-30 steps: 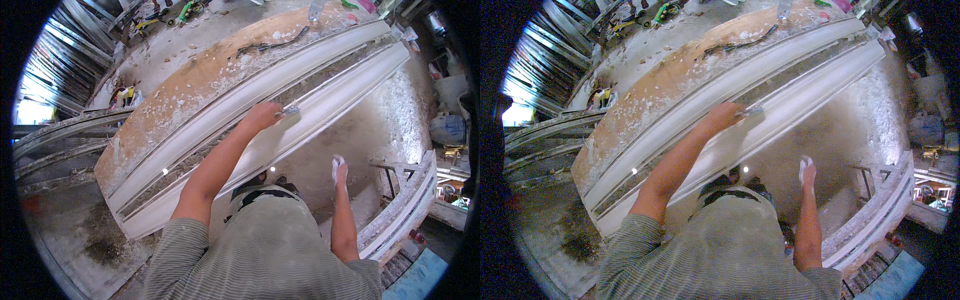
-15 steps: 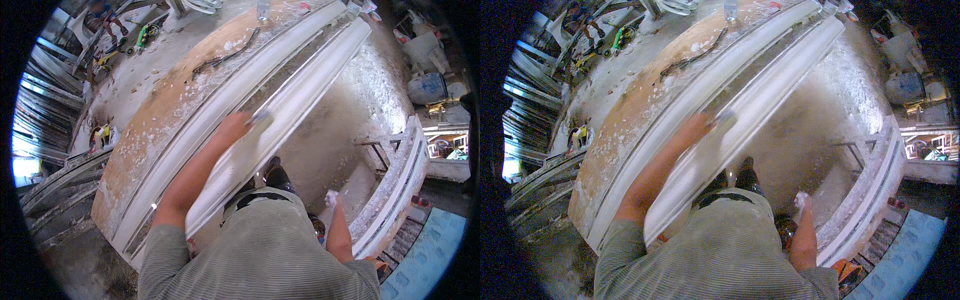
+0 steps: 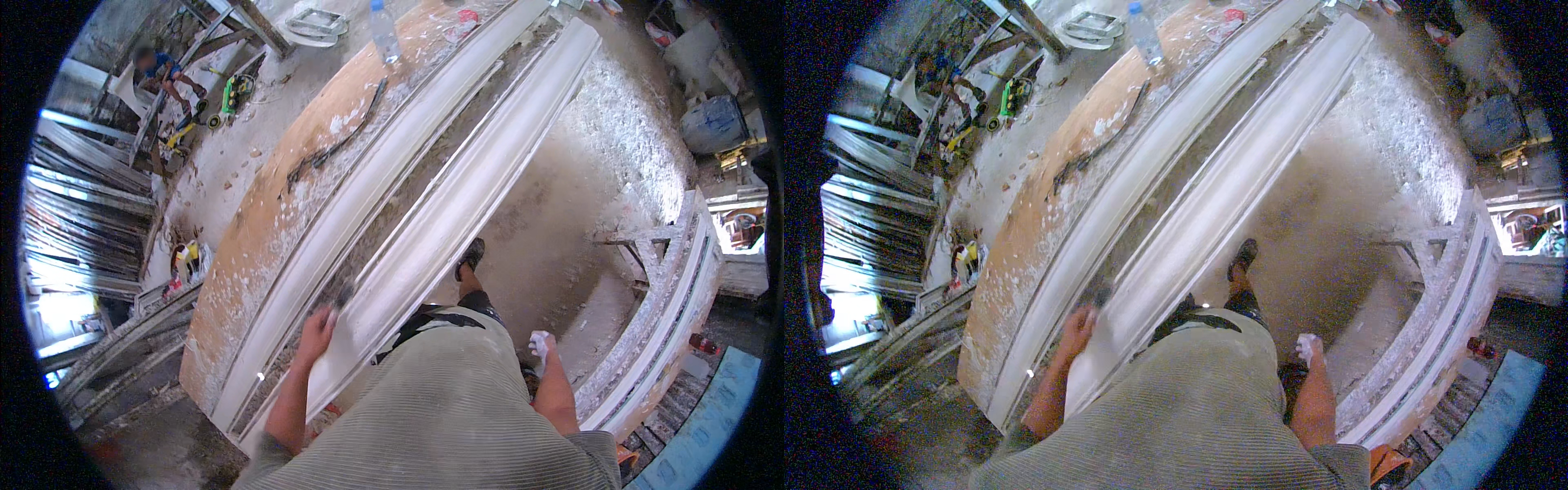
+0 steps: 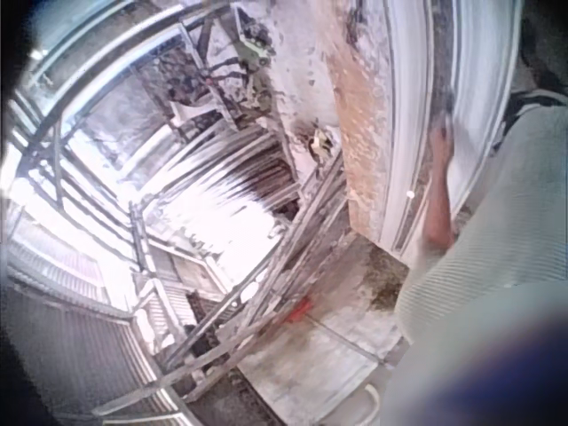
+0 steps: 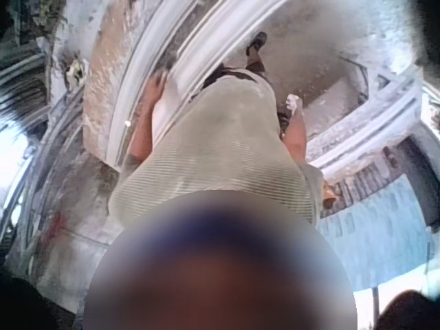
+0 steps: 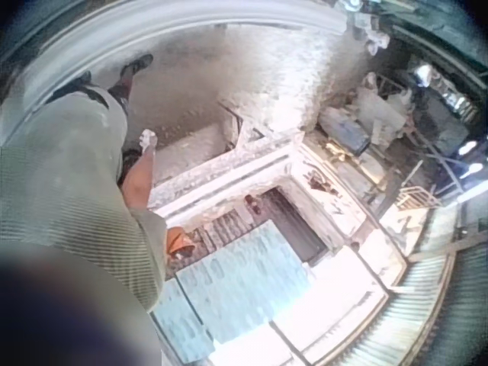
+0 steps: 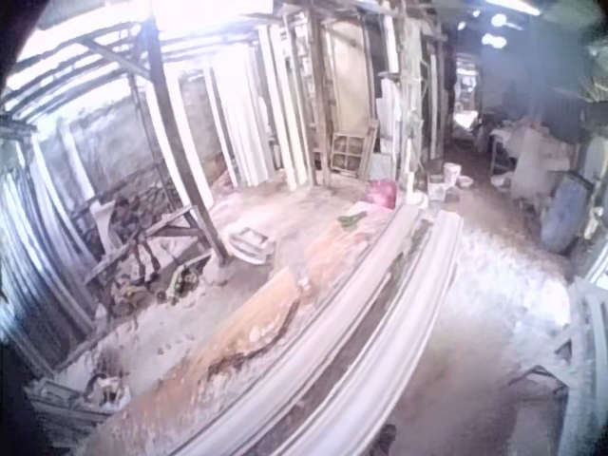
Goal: The person repeatedly wipes and scrubs long white moldings laid on a workbench using a small brush and a cloth. The person handles several moldings one at a time, turning them over and moving them aside to reach others.
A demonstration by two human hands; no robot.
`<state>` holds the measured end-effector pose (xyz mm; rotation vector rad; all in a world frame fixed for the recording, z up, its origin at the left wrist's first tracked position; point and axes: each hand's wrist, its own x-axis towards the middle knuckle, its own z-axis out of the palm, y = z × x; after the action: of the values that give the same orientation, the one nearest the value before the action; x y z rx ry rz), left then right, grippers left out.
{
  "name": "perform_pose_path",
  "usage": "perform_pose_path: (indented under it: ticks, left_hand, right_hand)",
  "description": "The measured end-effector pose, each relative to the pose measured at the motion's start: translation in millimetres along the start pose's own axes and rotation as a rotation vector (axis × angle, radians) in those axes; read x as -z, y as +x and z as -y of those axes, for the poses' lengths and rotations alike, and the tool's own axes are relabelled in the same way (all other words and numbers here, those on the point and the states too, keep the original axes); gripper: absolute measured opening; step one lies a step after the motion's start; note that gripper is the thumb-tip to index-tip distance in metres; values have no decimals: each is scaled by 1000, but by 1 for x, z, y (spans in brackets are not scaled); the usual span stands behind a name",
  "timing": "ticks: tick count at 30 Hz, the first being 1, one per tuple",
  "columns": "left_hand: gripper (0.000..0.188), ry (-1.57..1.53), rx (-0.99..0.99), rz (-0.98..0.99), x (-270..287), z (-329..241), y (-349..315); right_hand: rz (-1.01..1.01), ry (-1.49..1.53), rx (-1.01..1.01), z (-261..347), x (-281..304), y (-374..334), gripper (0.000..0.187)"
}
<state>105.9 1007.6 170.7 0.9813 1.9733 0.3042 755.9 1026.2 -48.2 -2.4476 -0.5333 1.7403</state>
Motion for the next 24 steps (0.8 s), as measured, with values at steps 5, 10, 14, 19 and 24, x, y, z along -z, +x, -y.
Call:
perform_pose_path:
  ticks: [5, 10, 14, 19, 24]
  left_hand:
    - [39, 60, -194, -203, -37, -66, 31]
    - [33, 23, -386, -237, -104, -241, 196]
    - [29, 94, -415, -225, -99, -268, 205]
    - [28, 257, -190, -276, -62, -152, 67]
    - [29, 171, -135, -404, -69, -124, 33]
  right_hand:
    - [-77, -176, 353, 123, 20, 49, 21]
    - [-99, -541, 752, 230, 35, 69, 28]
    - [-75, -623, 727, 274, 49, 72, 28]
    - [-46, -416, 549, 259, 68, 84, 28]
    - [7, -346, 208, 186, 90, 98, 25]
